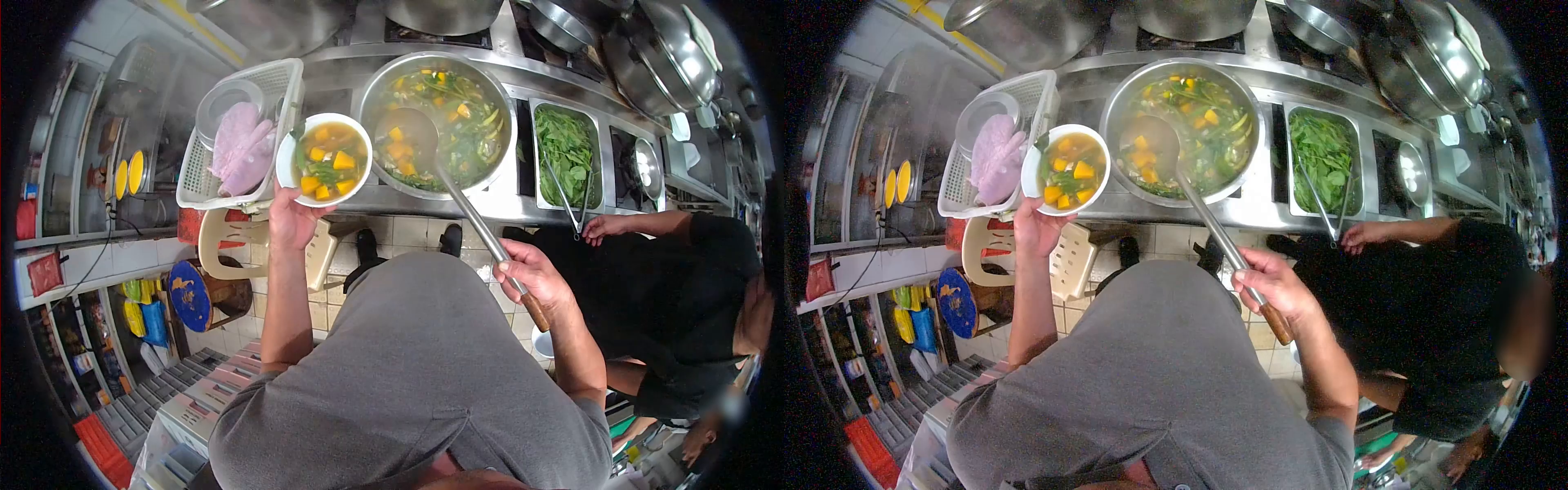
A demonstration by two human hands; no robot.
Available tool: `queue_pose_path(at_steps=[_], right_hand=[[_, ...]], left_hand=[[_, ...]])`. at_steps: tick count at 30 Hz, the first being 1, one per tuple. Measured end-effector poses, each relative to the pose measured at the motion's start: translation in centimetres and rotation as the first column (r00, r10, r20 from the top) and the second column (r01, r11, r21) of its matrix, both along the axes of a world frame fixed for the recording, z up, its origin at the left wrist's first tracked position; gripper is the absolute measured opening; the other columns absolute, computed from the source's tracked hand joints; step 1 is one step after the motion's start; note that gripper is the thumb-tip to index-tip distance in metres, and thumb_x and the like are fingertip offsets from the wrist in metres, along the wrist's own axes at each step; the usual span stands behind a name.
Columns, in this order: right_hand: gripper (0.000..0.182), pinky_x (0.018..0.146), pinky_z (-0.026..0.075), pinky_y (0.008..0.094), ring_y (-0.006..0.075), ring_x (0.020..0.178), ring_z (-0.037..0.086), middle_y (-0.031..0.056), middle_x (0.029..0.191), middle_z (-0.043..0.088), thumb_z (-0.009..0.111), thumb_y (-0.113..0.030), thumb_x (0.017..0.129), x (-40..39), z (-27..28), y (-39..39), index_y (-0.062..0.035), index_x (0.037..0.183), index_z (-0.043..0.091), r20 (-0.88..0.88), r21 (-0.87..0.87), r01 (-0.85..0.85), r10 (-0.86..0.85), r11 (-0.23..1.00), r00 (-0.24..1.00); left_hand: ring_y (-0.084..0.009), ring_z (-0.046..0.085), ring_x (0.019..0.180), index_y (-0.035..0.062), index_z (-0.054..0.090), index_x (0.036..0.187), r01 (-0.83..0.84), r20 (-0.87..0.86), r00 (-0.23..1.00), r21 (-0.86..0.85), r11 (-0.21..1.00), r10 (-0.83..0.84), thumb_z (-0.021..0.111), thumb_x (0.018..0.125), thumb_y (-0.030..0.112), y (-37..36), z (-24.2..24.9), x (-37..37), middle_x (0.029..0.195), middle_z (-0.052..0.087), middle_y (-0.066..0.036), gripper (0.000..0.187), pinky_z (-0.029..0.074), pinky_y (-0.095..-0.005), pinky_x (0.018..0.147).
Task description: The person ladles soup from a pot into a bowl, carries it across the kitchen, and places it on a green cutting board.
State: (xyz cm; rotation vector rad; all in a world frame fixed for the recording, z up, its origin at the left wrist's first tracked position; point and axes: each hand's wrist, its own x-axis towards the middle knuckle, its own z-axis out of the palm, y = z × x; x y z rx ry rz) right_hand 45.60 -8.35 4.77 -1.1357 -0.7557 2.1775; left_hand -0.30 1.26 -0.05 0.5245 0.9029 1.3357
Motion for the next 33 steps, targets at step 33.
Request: queue_pose_path(at_steps=[33], right_hand=[[0.053, 0.052, 0.050, 0.0256, 0.0096, 0.058, 0.059, 0.0026, 0.087, 0.063, 0.060, -0.004, 0.106, 0.8, 0.2, -2.9, -0.0034, 0.157, 0.048, 0.144, 0.129, -0.163, 0.144, 0.978, 0.979]], left_hand=[[-0.0399, 0.070, 0.121, 0.0107, 0.034, 0.160, -0.009, 0.005, 1.000, -0.010, 1.000, 0.009, 0.054, 0.095, 0.015, 0.8, -0.1, -0.2, 0.150, 0.055, -0.022, 0.068, 0.072, -0.0510, 0.081]])
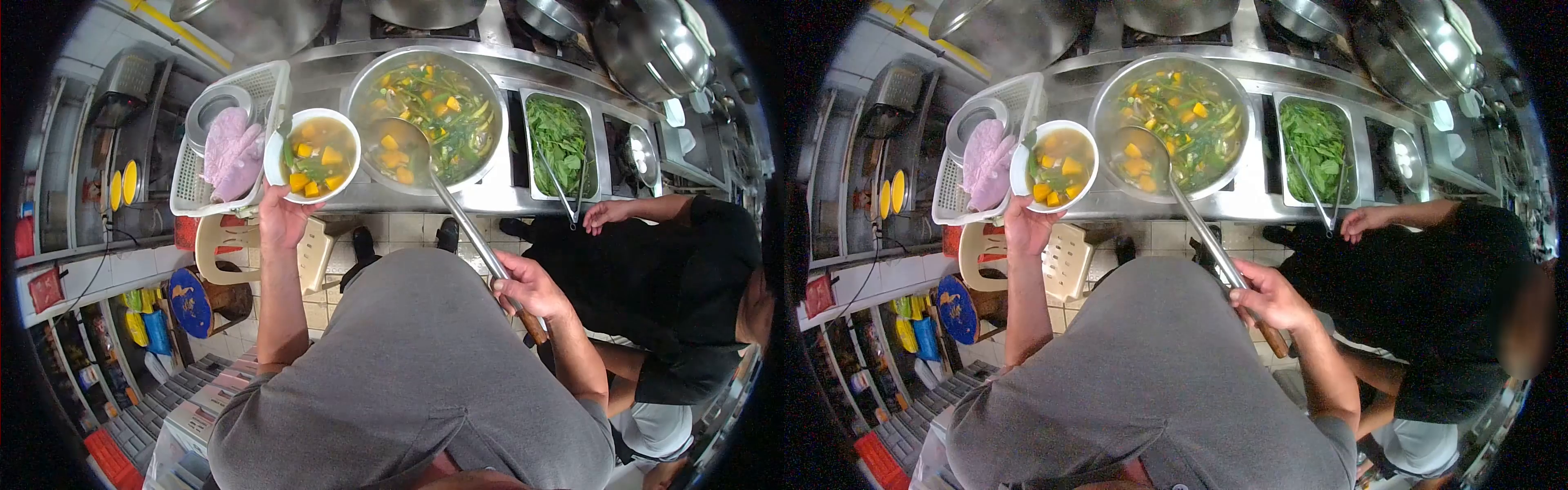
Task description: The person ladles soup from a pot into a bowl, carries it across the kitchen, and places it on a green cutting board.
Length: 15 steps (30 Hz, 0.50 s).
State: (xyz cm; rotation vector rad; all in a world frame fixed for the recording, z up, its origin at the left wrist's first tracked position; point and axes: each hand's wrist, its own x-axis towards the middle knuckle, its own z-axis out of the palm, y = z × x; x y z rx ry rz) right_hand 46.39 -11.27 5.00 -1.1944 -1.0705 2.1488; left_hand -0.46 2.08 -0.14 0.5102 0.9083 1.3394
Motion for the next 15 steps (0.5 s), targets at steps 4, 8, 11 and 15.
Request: queue_pose_path(at_steps=[4, 8, 11, 15], right_hand=[[0.054, 0.047, 0.047, 0.0252, 0.0102, 0.053, 0.057, 0.0044, 0.088, 0.066, 0.066, -0.012, 0.105, 0.7, -1.3, -0.5, 0.0006, 0.154, 0.049, -0.169, -0.181, 0.140, -0.171, 0.973, 0.971], [0.061, 0.041, 0.041, 0.0235, 0.0098, 0.049, 0.054, 0.0051, 0.089, 0.064, 0.066, -0.020, 0.105, 1.1, -2.3, -0.3, 0.0029, 0.157, 0.044, -0.380, -0.418, 0.192, -0.362, 0.888, 0.851], [0.063, 0.040, 0.041, 0.0242, 0.0105, 0.048, 0.054, 0.0054, 0.088, 0.064, 0.065, -0.019, 0.106, 1.5, -2.8, -0.5, 0.0039, 0.159, 0.040, -0.451, -0.434, 0.211, -0.414, 0.876, 0.791], [0.064, 0.039, 0.040, 0.0252, 0.0113, 0.047, 0.053, 0.0066, 0.087, 0.063, 0.063, -0.016, 0.105, 2.2, -1.0, -0.1, 0.0062, 0.160, 0.037, -0.464, -0.397, 0.261, -0.438, 0.880, 0.770]], left_hand=[[-0.0389, 0.068, 0.126, 0.0093, 0.038, 0.161, 0.003, -0.038, 0.999, 0.010, 1.000, -0.003, 0.055, 0.096, 0.017, -0.2, 0.1, 0.0, 0.151, 0.056, -0.021, 0.068, 0.071, -0.0516, 0.085], [-0.0406, 0.070, 0.121, 0.0126, 0.031, 0.160, -0.016, -0.009, 1.000, 0.010, 1.000, 0.016, 0.054, 0.093, 0.012, -0.1, 0.7, 0.8, 0.151, 0.052, -0.021, 0.071, 0.073, -0.0490, 0.078], [-0.0407, 0.069, 0.122, 0.0130, 0.030, 0.161, -0.013, 0.004, 1.000, -0.014, 1.000, 0.013, 0.055, 0.093, 0.012, -0.2, 0.1, 0.3, 0.152, 0.051, -0.022, 0.072, 0.073, -0.0485, 0.077], [-0.0428, 0.065, 0.127, 0.0133, 0.033, 0.159, -0.010, 0.058, 0.998, 0.005, 1.000, 0.009, 0.058, 0.091, 0.012, 0.2, 0.2, 1.4, 0.152, 0.052, -0.020, 0.072, 0.071, -0.0553, 0.081]])
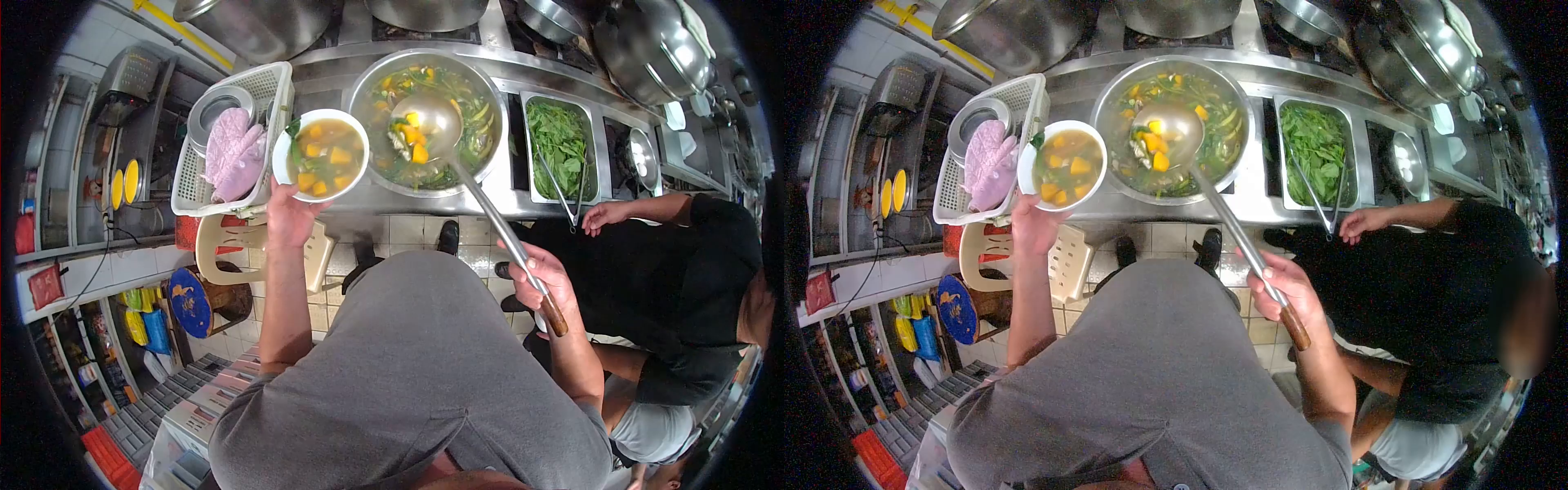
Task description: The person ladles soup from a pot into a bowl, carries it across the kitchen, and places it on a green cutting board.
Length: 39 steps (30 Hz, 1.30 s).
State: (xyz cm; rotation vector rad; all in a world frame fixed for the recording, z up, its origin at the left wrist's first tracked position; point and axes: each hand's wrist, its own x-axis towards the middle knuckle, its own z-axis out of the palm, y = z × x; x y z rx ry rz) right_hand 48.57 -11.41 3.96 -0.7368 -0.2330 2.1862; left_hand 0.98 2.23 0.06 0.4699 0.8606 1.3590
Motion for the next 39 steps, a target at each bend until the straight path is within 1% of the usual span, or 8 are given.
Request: queue_pose_path(at_steps=[3, 10, 16, 20, 23, 27, 33, 39], right_hand=[[0.066, 0.037, 0.039, 0.0267, 0.0112, 0.045, 0.050, 0.0084, 0.083, 0.060, 0.064, -0.013, 0.103, 0.3, 2.6, 0.6, 0.0074, 0.160, 0.037, 0.066, 0.073, 0.054, -0.059, 0.996, 0.996], [0.070, 0.033, 0.038, 0.0285, 0.0122, 0.040, 0.048, 0.0113, 0.081, 0.056, 0.060, -0.012, 0.106, 0.9, 7.7, 1.1, 0.0136, 0.162, 0.026, 0.037, 0.293, 0.098, -0.114, 0.951, 0.993], [0.071, 0.036, 0.038, 0.0242, 0.0120, 0.041, 0.050, 0.0125, 0.079, 0.062, 0.073, -0.014, 0.098, -0.5, 10.3, 0.9, 0.0141, 0.154, 0.041, 0.173, 0.251, 0.077, -0.123, 0.965, 0.977], [0.069, 0.041, 0.041, 0.0236, 0.0110, 0.047, 0.054, 0.0099, 0.083, 0.066, 0.072, -0.014, 0.099, -0.5, 9.1, 0.0, 0.0048, 0.160, 0.043, 0.348, 0.254, -0.073, -0.020, 0.965, 0.937], [0.068, 0.050, 0.045, 0.0243, 0.0083, 0.054, 0.054, 0.0042, 0.084, 0.064, 0.070, -0.007, 0.101, -0.6, 9.3, -0.6, -0.0006, 0.163, 0.043, 0.515, 0.287, -0.255, 0.076, 0.923, 0.854], [0.070, 0.056, 0.048, 0.0238, 0.0064, 0.061, 0.055, 0.0006, 0.083, 0.062, 0.069, 0.004, 0.098, -0.9, 10.2, -1.4, -0.0021, 0.163, 0.044, 0.720, 0.330, -0.368, 0.020, 0.869, 0.693], [0.076, 0.062, 0.051, 0.0255, 0.0084, 0.065, 0.061, -0.0011, 0.081, 0.065, 0.075, 0.004, 0.090, -0.3, 10.7, -1.4, -0.0042, 0.161, 0.049, 0.896, 0.377, -0.541, -0.147, 0.752, 0.419], [0.073, 0.063, 0.050, 0.0256, 0.0083, 0.066, 0.058, 0.0004, 0.083, 0.065, 0.077, 0.002, 0.089, -0.3, 11.1, -1.1, -0.0036, 0.158, 0.052, 0.877, 0.417, -0.515, -0.182, 0.749, 0.445]], left_hand=[[-0.0434, 0.062, 0.132, 0.0146, 0.038, 0.157, -0.004, 0.021, 1.000, -0.010, 1.000, 0.004, 0.062, 0.091, 0.013, 0.4, 0.8, 2.0, 0.152, 0.053, -0.016, 0.070, 0.065, -0.0630, 0.088], [-0.0399, 0.066, 0.126, 0.0162, 0.037, 0.154, 0.103, -0.002, 0.995, -0.032, 0.994, -0.104, 0.065, 0.092, 0.016, 2.2, 0.9, 5.8, 0.149, 0.054, -0.016, 0.068, 0.070, -0.0549, 0.078], [-0.0396, 0.066, 0.125, 0.0159, 0.035, 0.153, 0.196, 0.091, 0.976, 0.015, 0.981, -0.196, 0.061, 0.093, 0.012, 4.6, 0.1, 9.0, 0.150, 0.051, -0.017, 0.066, 0.069, -0.0584, 0.083], [-0.0409, 0.066, 0.127, 0.0135, 0.035, 0.153, 0.218, 0.101, 0.970, 0.034, 0.975, -0.221, 0.061, 0.092, 0.012, 5.1, 1.2, 10.7, 0.148, 0.053, -0.020, 0.066, 0.071, -0.0551, 0.081], [-0.0412, 0.066, 0.127, 0.0119, 0.034, 0.155, 0.232, 0.086, 0.968, 0.042, 0.972, -0.235, 0.060, 0.092, 0.013, 5.0, 1.7, 11.3, 0.148, 0.054, -0.021, 0.069, 0.072, -0.0532, 0.081], [-0.0416, 0.067, 0.127, 0.0087, 0.030, 0.159, 0.264, 0.078, 0.961, 0.039, 0.964, -0.266, 0.058, 0.092, 0.014, 4.8, 1.8, 11.6, 0.150, 0.052, -0.023, 0.072, 0.072, -0.0523, 0.082], [-0.0417, 0.068, 0.125, 0.0067, 0.026, 0.163, 0.351, 0.143, 0.921, 0.095, 0.931, -0.362, 0.057, 0.093, 0.016, 4.7, 1.1, 10.6, 0.152, 0.051, -0.025, 0.077, 0.072, -0.0507, 0.081], [-0.0410, 0.071, 0.120, 0.0088, 0.030, 0.160, 0.333, 0.137, 0.929, 0.094, 0.938, -0.344, 0.054, 0.096, 0.014, 4.0, 1.1, 9.7, 0.150, 0.052, -0.023, 0.069, 0.073, -0.0496, 0.074]])
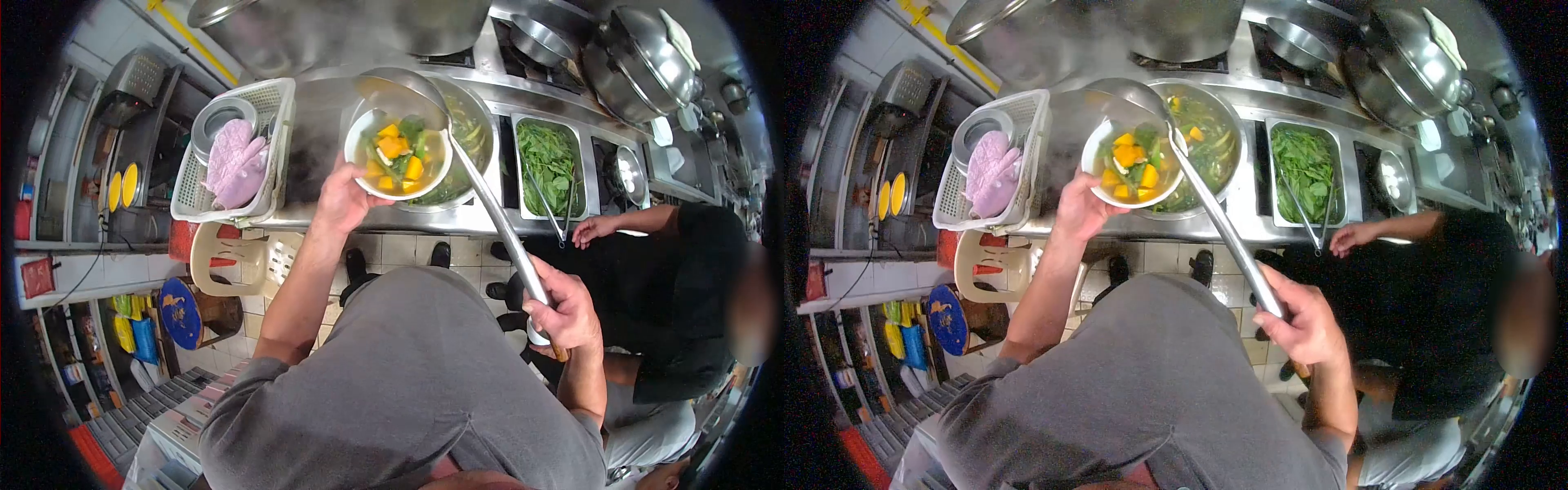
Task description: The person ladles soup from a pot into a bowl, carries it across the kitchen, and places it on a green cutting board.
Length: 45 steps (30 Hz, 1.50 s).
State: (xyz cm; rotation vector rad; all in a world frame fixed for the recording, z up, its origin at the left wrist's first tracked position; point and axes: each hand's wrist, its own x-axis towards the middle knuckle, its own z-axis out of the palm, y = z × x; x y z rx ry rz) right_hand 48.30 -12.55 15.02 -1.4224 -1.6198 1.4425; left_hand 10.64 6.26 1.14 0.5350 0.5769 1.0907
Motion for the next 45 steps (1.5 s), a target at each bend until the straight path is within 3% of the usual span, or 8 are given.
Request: queue_pose_path(at_steps=[6, 10, 19, 22, 25, 36, 43, 45], right_hand=[[0.070, 0.059, 0.050, 0.0268, 0.0081, 0.064, 0.061, 0.0011, 0.081, 0.064, 0.075, -0.002, 0.094, 0.1, -0.9, 0.6, -0.0039, 0.159, 0.050, -0.131, 0.000, -0.062, 0.062, 0.998, 0.989], [0.071, 0.058, 0.049, 0.0257, 0.0067, 0.064, 0.060, 0.0012, 0.081, 0.065, 0.074, -0.003, 0.097, 0.2, -1.2, 0.9, -0.0044, 0.162, 0.046, -0.205, -0.009, -0.124, 0.120, 0.992, 0.971], [0.069, 0.048, 0.043, 0.0222, 0.0074, 0.052, 0.053, 0.0032, 0.078, 0.062, 0.071, -0.006, 0.100, 0.4, -2.4, 2.6, 0.0037, 0.162, 0.042, -0.581, -0.143, 0.049, -0.124, 0.989, 0.805], [0.068, 0.046, 0.042, 0.0228, 0.0086, 0.050, 0.053, 0.0053, 0.082, 0.064, 0.071, -0.012, 0.101, 0.9, -4.0, 4.0, 0.0031, 0.161, 0.043, -0.578, -0.282, 0.062, -0.221, 0.957, 0.785], [0.064, 0.043, 0.042, 0.0231, 0.0100, 0.048, 0.053, 0.0078, 0.085, 0.064, 0.069, -0.014, 0.101, 1.2, -5.8, 4.5, 0.0050, 0.158, 0.046, -0.615, -0.421, 0.044, -0.321, 0.906, 0.720], [0.062, 0.039, 0.041, 0.0248, 0.0130, 0.046, 0.054, 0.0116, 0.083, 0.062, 0.066, -0.011, 0.101, 1.7, -6.7, 4.7, 0.0112, 0.155, 0.043, -0.767, -0.498, -0.113, -0.376, 0.860, 0.519], [0.067, 0.038, 0.041, 0.0252, 0.0134, 0.043, 0.053, 0.0122, 0.081, 0.063, 0.070, -0.015, 0.099, 2.9, -5.7, 5.8, 0.0118, 0.154, 0.043, -0.751, -0.432, -0.108, -0.291, 0.895, 0.594], [0.067, 0.038, 0.040, 0.0244, 0.0130, 0.042, 0.052, 0.0120, 0.078, 0.064, 0.072, -0.017, 0.098, 3.3, -5.2, 6.0, 0.0119, 0.153, 0.045, -0.726, -0.379, -0.117, -0.216, 0.918, 0.653]], left_hand=[[-0.0378, 0.075, 0.104, -0.0010, 0.052, 0.148, -0.049, -0.080, 0.996, -0.101, 0.994, 0.041, 0.059, 0.093, 0.019, -0.3, -0.1, -1.5, 0.132, 0.069, -0.021, 0.059, 0.069, -0.0488, 0.064], [-0.0374, 0.075, 0.108, -0.0016, 0.049, 0.151, -0.011, -0.087, 0.996, -0.130, 0.991, -0.001, 0.060, 0.091, 0.022, -0.9, 1.0, -1.3, 0.137, 0.067, -0.022, 0.065, 0.069, -0.0468, 0.068], [-0.0351, 0.076, 0.108, 0.0028, 0.044, 0.155, 0.176, -0.004, 0.984, -0.028, 0.984, -0.176, 0.062, 0.091, 0.017, -0.2, -0.2, -3.4, 0.137, 0.065, -0.020, 0.067, 0.071, -0.0485, 0.069], [-0.0352, 0.068, 0.126, 0.0034, 0.042, 0.157, 0.141, 0.004, 0.990, -0.126, 0.982, -0.142, 0.063, 0.090, 0.017, 0.1, -0.2, -3.2, 0.146, 0.060, -0.019, 0.071, 0.067, -0.0514, 0.091], [-0.0386, 0.060, 0.137, -0.0027, 0.045, 0.156, 0.211, 0.038, 0.977, -0.097, 0.973, -0.208, 0.065, 0.090, 0.021, 0.1, 0.3, -2.8, 0.151, 0.059, -0.022, 0.074, 0.046, -0.0546, 0.120], [-0.0305, 0.058, 0.139, 0.0031, 0.040, 0.159, 0.202, 0.073, 0.978, -0.088, 0.975, -0.196, 0.059, 0.087, 0.009, 0.2, -0.2, -2.5, 0.152, 0.056, -0.017, 0.075, 0.048, -0.0466, 0.119], [-0.0305, 0.059, 0.138, 0.0042, 0.041, 0.158, 0.134, 0.045, 0.990, -0.069, 0.989, -0.131, 0.058, 0.087, 0.009, -0.8, -0.2, -2.9, 0.151, 0.057, -0.017, 0.073, 0.048, -0.0459, 0.119], [-0.0322, 0.067, 0.127, 0.0065, 0.035, 0.161, 0.099, 0.034, 0.995, -0.078, 0.992, -0.096, 0.056, 0.089, 0.010, -0.8, -1.0, -3.1, 0.144, 0.059, -0.017, 0.075, 0.064, -0.0491, 0.096]])
